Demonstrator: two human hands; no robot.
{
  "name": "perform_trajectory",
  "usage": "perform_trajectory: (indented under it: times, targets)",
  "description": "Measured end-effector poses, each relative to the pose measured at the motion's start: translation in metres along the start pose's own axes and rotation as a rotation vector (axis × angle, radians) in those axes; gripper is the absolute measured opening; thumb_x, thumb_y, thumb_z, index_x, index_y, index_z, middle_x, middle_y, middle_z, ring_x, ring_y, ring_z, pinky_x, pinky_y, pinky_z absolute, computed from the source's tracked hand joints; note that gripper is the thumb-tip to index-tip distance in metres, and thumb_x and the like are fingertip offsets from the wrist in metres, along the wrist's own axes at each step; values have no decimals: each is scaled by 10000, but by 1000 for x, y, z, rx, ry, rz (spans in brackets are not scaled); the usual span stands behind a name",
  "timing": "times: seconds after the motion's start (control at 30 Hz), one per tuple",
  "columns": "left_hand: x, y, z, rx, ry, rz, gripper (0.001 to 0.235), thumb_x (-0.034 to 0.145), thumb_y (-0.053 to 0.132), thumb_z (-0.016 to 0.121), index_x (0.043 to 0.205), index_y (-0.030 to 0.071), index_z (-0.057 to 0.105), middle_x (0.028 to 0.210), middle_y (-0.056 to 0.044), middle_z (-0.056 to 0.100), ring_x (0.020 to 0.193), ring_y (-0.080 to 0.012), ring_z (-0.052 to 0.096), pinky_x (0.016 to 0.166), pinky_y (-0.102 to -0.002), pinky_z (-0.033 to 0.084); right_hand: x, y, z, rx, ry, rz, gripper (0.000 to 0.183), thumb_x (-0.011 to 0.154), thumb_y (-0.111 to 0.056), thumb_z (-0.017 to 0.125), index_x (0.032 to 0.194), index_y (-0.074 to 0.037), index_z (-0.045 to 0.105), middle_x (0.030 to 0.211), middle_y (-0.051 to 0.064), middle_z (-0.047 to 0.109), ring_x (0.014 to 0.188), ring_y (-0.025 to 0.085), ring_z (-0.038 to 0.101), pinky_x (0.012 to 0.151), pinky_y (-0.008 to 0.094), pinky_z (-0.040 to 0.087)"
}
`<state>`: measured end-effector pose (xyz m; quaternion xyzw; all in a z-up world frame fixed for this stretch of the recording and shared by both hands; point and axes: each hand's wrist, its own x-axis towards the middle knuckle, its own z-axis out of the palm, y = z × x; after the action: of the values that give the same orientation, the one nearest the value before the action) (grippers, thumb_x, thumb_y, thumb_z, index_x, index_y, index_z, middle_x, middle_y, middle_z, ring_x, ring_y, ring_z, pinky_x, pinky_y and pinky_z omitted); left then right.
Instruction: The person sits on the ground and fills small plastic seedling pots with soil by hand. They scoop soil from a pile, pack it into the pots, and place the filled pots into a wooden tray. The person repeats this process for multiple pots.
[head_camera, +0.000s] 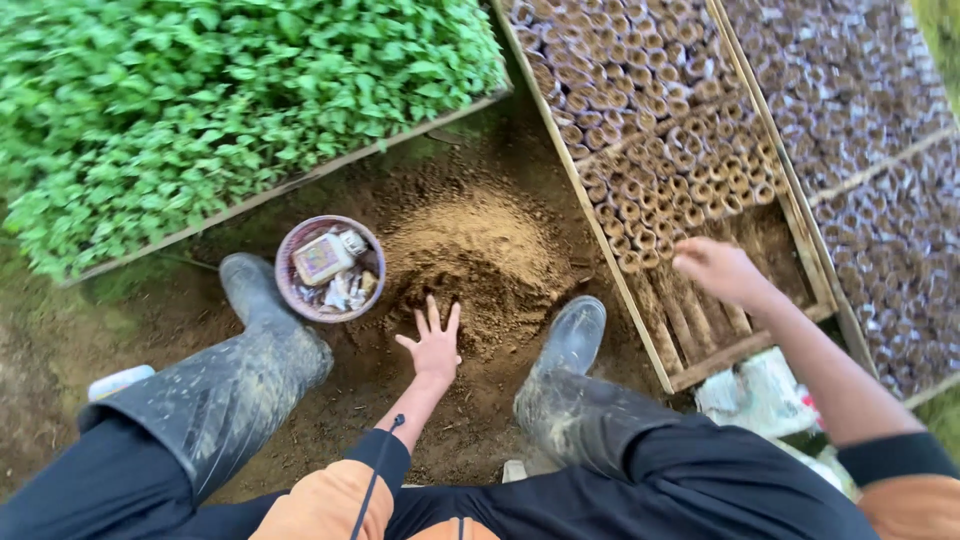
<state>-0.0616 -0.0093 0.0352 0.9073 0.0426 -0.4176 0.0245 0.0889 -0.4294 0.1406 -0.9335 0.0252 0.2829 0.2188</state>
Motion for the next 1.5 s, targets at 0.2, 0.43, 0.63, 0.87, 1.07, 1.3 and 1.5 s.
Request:
perform_trajectory:
  times: [0.2,0.43,0.63,0.87,1.07,1.3,1.5]
  targets:
    - [76,2,43,-350,98,70,677,845,425,784,1451,261,531,1521,-315,391,1339,-473,510,947,-790,383,-24,-129,12,-228,-255,-394,396,955,-236,633,1317,-78,667,1296,217,702,1183,431,668,1049,549,522]
    - [71,-13,1,-1691,-18,81,508,963,152,629,1460,102,533,1122,-173,705,866,-159,693,652,-255,576,21,-186,272,-60,314,-909,410,959,-41,593,1366,-47,644,1342,199,627,1234,356,612,1025,440,510]
    - [120,-51,42,-1401,111,-50,560,831,315,624,1388,268,620,1314,-104,680,1296,-312,598,1076,-496,474,-21,-196,389,-43,471,-658,701,793,232,524,1444,-25,566,1434,163,598,1341,309,546,1103,410,453]
    - [61,-111,15,-1139,33,160,84,973,177,494,1011,104,483,923,-128,480,908,-304,422,834,-474,430,33,-238,358,116,879,-629,350,897,32,627,1178,-152,724,1114,-4,685,1043,191,623,955,355,491]
    - [55,-138,34,-970,-2,129,151,909,211,591,778,153,542,737,-61,481,716,-229,434,747,-398,442,32,-365,345,36,483,-1059,136,889,-96,704,1006,-142,755,1043,39,705,987,245,649,842,365,488]
    - [59,-165,42,-799,-188,46,535,831,395,752,1261,80,708,1326,-234,668,1320,-388,579,1119,-491,470,122,-358,421,-548,266,-1091,274,733,-357,836,948,-273,689,836,-57,669,784,196,702,679,349,567]
    - [40,-216,17,-882,-92,-159,360,798,357,821,1058,109,793,1127,-195,756,1162,-385,685,1010,-471,537,126,-340,431,-611,136,-961,345,857,-374,781,1142,-272,616,850,-38,637,769,205,706,650,374,582]
